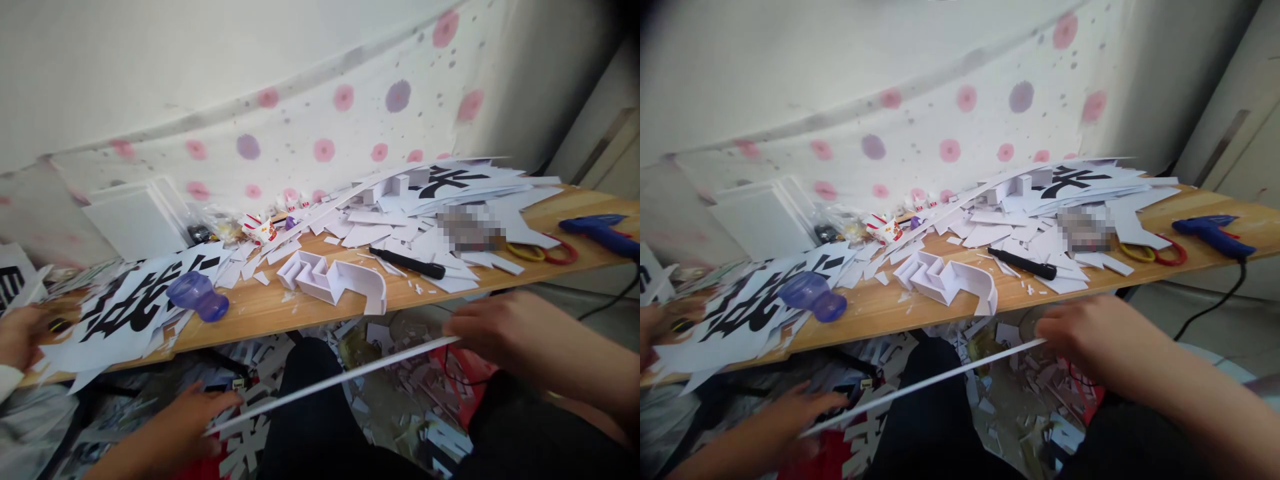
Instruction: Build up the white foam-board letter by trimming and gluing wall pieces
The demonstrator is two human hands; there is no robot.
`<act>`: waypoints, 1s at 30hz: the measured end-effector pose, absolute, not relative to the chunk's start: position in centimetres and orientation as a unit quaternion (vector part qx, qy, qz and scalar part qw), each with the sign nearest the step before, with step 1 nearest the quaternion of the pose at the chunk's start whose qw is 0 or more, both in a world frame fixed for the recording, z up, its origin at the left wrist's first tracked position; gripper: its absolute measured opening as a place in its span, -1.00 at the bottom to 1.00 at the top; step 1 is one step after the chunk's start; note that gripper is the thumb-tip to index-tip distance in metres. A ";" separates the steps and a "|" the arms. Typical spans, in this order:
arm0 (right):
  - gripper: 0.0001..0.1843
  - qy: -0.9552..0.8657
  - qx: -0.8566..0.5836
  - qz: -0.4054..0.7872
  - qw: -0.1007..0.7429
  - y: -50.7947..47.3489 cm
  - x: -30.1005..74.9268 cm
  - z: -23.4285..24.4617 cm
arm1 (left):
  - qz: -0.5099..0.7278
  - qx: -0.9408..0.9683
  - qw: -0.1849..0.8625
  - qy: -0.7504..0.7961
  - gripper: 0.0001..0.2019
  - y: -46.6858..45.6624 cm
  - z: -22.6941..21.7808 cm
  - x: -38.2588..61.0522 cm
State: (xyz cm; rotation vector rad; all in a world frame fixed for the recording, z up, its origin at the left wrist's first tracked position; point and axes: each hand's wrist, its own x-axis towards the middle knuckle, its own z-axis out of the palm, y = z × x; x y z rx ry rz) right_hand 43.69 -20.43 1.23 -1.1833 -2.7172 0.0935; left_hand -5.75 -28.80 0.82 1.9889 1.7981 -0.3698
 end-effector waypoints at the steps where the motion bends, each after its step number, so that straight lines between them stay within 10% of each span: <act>1: -0.75 -0.926 -0.367 0.033 0.082 -20.5 41.7 1.8 | -0.145 0.691 0.280 0.651 -0.36 -29.3 1.0 -4.6; 8: -0.78 -0.979 -0.174 -0.009 0.111 -19.6 29.8 1.7 | 0.066 0.580 0.651 0.486 -0.15 -29.8 -1.2 2.8; 16: -0.74 -0.869 -0.338 0.071 0.354 -11.9 32.2 1.1 | 0.276 0.492 0.664 0.491 -0.30 -25.4 -3.5 3.2; 30: -0.72 -0.856 -0.335 0.146 0.366 -9.3 34.1 -3.5 | 0.249 0.417 0.675 0.556 -0.36 -22.4 1.1 5.4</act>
